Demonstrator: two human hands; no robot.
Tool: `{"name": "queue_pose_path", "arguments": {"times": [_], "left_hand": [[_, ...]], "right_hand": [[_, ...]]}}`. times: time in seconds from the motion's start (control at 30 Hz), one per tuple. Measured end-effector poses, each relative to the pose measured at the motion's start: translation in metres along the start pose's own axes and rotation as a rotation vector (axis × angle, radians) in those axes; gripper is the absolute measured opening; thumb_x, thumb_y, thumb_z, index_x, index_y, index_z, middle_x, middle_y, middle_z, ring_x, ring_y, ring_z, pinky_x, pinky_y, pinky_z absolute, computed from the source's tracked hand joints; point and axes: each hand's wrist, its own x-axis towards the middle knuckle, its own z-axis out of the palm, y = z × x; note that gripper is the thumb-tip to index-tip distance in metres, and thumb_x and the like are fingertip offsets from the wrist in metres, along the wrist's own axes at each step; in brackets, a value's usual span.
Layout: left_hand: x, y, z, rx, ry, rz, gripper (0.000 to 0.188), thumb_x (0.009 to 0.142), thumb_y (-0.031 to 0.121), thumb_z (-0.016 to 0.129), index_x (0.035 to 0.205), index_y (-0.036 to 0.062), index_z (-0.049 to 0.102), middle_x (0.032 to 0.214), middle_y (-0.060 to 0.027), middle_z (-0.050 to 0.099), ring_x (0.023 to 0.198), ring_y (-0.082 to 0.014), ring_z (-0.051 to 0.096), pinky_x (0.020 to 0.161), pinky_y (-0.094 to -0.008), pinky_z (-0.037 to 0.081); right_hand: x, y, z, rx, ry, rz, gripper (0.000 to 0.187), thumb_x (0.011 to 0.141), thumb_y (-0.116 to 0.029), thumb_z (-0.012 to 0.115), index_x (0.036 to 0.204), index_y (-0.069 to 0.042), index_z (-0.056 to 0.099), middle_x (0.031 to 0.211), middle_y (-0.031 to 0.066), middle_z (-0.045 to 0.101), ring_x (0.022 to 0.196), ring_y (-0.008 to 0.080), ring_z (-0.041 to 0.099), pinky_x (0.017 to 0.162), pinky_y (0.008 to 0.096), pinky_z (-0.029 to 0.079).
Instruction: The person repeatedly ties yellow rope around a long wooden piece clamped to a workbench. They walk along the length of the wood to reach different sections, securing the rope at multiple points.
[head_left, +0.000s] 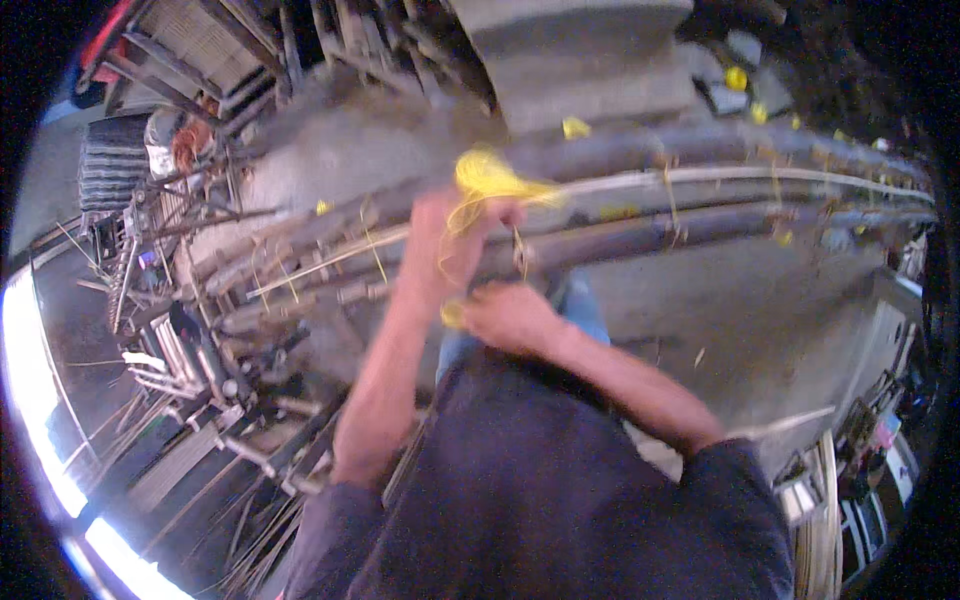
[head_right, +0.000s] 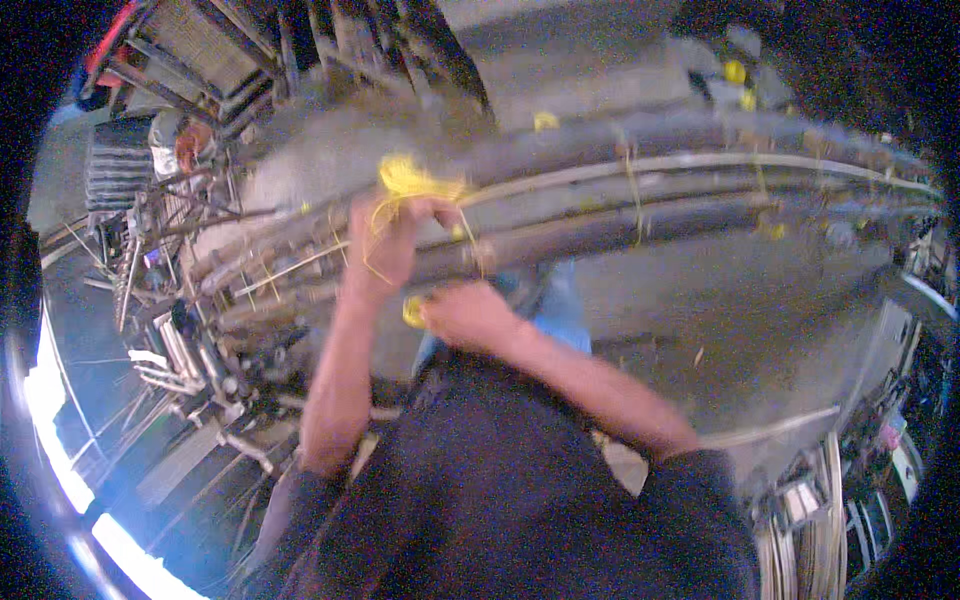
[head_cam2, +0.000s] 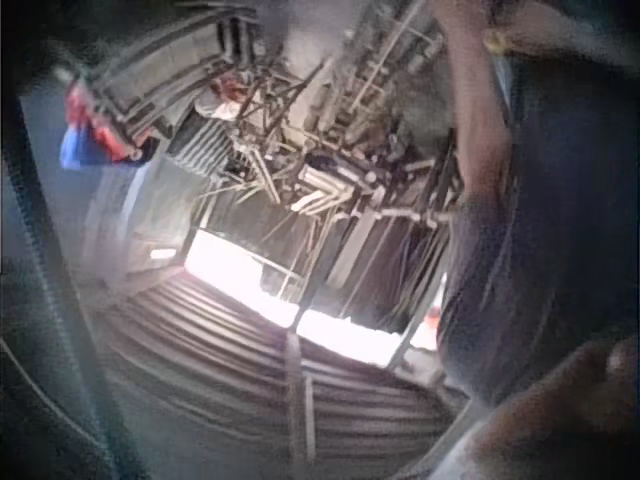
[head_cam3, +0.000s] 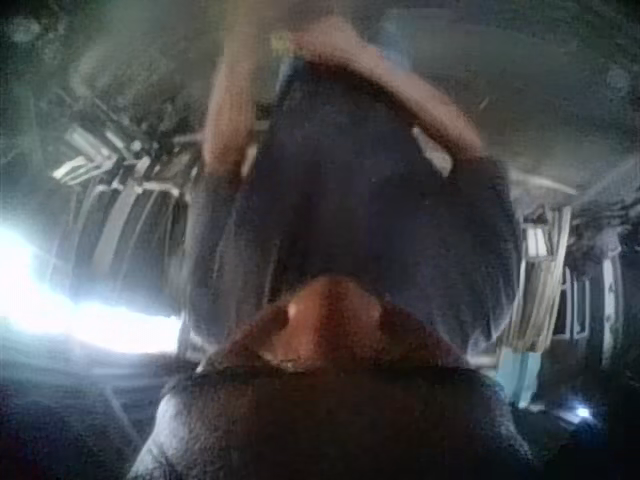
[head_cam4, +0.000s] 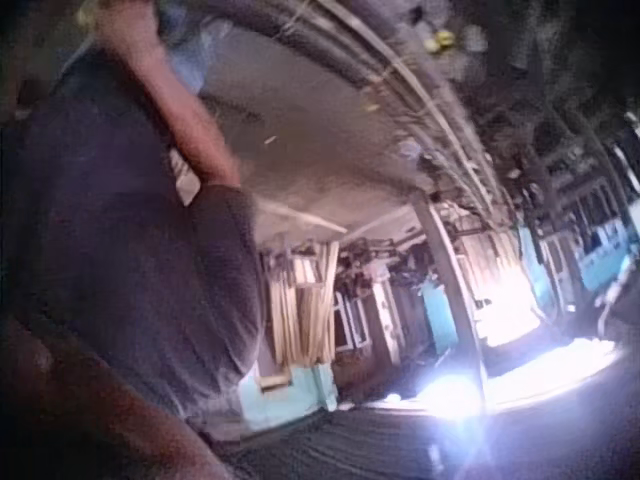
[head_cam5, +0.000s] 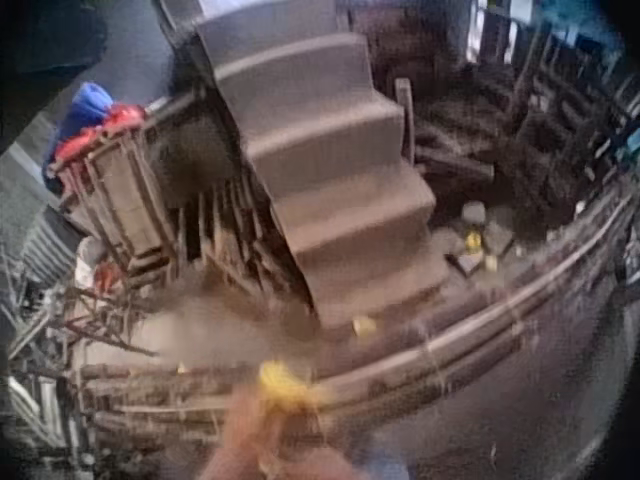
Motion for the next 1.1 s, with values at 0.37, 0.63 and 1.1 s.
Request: {"name": "queue_pose_path", "arguments": {"times": [0.37, 0.63, 1.1], "left_hand": [[0.072, -0.131, -0.071, 0.370, -0.171, -0.339, 0.047, 0.096, 0.045, 0.044, 0.104, 0.0047, 0.066, 0.104, -0.0145, 0.068, 0.099, -0.0310, 0.063, 0.086, -0.0419, 0.047], [-0.090, -0.078, -0.161, -0.499, -0.285, -0.281, 0.033, 0.094, 0.033, 0.055, 0.099, 0.0016, 0.066, 0.095, -0.0163, 0.068, 0.094, -0.0290, 0.064, 0.083, -0.0381, 0.049], [-0.129, -0.131, -0.082, 0.299, 0.069, -0.204, 0.026, 0.092, 0.028, 0.052, 0.086, 0.0080, 0.069, 0.080, -0.0173, 0.067, 0.075, -0.0368, 0.066, 0.072, -0.0488, 0.051]], "right_hand": [[-0.036, -0.047, -0.058, 0.567, -0.051, 0.070, 0.051, 0.074, -0.016, 0.069, 0.119, -0.001, 0.052, 0.136, 0.0201, 0.042, 0.126, 0.0373, 0.043, 0.098, 0.0434, 0.043], [0.045, -0.078, 0.055, 0.877, 0.023, 0.378, 0.028, 0.090, -0.022, 0.062, 0.109, -0.001, 0.064, 0.108, 0.0170, 0.063, 0.108, 0.0329, 0.057, 0.092, 0.0395, 0.046], [0.283, -0.016, -0.059, -0.416, 0.143, 0.337, 0.042, 0.090, -0.039, 0.046, 0.096, -0.006, 0.072, 0.102, 0.0192, 0.068, 0.093, 0.0337, 0.067, 0.080, 0.0438, 0.053]]}}
